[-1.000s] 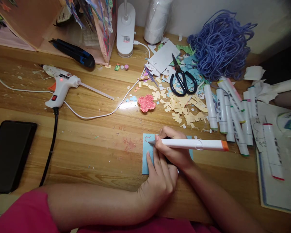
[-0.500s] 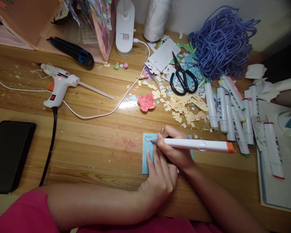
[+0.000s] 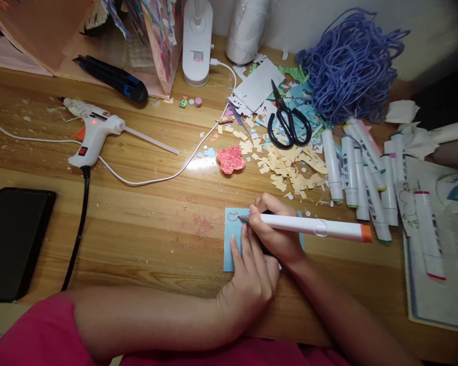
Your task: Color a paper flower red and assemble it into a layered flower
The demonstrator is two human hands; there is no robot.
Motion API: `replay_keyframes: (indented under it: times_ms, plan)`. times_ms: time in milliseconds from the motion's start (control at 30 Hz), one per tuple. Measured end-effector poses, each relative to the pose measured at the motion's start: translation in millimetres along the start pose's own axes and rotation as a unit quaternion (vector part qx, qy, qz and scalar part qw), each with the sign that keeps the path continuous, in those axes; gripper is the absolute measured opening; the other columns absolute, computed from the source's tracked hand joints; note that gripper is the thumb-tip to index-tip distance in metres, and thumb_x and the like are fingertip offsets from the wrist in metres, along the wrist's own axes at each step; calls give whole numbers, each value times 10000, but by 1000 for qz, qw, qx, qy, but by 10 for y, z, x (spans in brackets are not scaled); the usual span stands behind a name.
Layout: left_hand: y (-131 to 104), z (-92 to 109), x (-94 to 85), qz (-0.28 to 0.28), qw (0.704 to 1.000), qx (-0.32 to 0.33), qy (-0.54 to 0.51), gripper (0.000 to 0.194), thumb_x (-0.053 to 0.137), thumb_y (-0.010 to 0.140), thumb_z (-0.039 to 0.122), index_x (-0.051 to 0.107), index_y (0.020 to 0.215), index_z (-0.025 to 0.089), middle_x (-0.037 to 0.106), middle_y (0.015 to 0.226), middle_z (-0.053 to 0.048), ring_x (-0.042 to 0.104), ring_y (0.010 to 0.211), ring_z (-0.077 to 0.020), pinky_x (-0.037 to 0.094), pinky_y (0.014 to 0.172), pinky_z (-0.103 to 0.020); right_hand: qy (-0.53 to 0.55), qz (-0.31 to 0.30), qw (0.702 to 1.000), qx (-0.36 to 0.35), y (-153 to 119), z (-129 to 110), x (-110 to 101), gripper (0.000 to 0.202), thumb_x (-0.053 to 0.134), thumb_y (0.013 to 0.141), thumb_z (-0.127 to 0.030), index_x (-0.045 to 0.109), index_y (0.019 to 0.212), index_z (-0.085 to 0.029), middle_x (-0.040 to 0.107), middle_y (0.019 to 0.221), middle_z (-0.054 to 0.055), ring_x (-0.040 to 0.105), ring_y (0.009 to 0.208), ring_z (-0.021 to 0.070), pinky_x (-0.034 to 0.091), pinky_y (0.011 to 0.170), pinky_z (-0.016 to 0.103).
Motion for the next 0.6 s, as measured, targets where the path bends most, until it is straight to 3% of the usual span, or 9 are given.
replay_keyframes:
  times_ms: [300, 433, 500, 600]
  plan:
    - [8, 11, 25, 14, 1000, -11, -11, 219, 434, 872, 180, 598, 878, 35, 637, 1052, -252, 609, 1005, -348, 558, 769, -440, 24, 6, 1000, -2, 1, 14, 3, 301, 539, 799, -214, 323, 590, -209, 346, 544, -68, 328, 499, 94, 272, 477, 237]
    - [6, 8, 18, 12, 1000, -13, -18, 209, 442, 872, 197, 581, 804, 57, 621, 1081, -257, 587, 1032, -366, 556, 770, -447, 106, 66, 992, -15, -6, 4, -5, 272, 550, 808, -227, 376, 600, -207, 378, 552, -65, 353, 498, 94, 301, 494, 239]
    - [1, 7, 13, 5, 1000, -8, -19, 222, 435, 878, 201, 592, 846, 47, 620, 1089, -252, 589, 1033, -360, 555, 777, -444, 147, 83, 985, -20, -15, -15, 1, 234, 574, 801, -234, 426, 622, -207, 416, 568, -62, 384, 508, 96, 321, 504, 239]
    - [-4, 3, 5, -8, 1000, 0, -14, 266, 414, 880, 177, 597, 988, 17, 628, 1081, -243, 599, 1027, -338, 553, 790, -431, 140, 56, 989, 2, -21, -34, 33, 212, 616, 777, -238, 464, 633, -207, 461, 580, -57, 413, 520, 98, 330, 505, 237]
Point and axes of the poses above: each hand's wrist, its own y-axis towards the middle knuckle, its own x-axis out of the palm, z = x × y, the point moved 2 cm from there along y, towards the middle knuckle
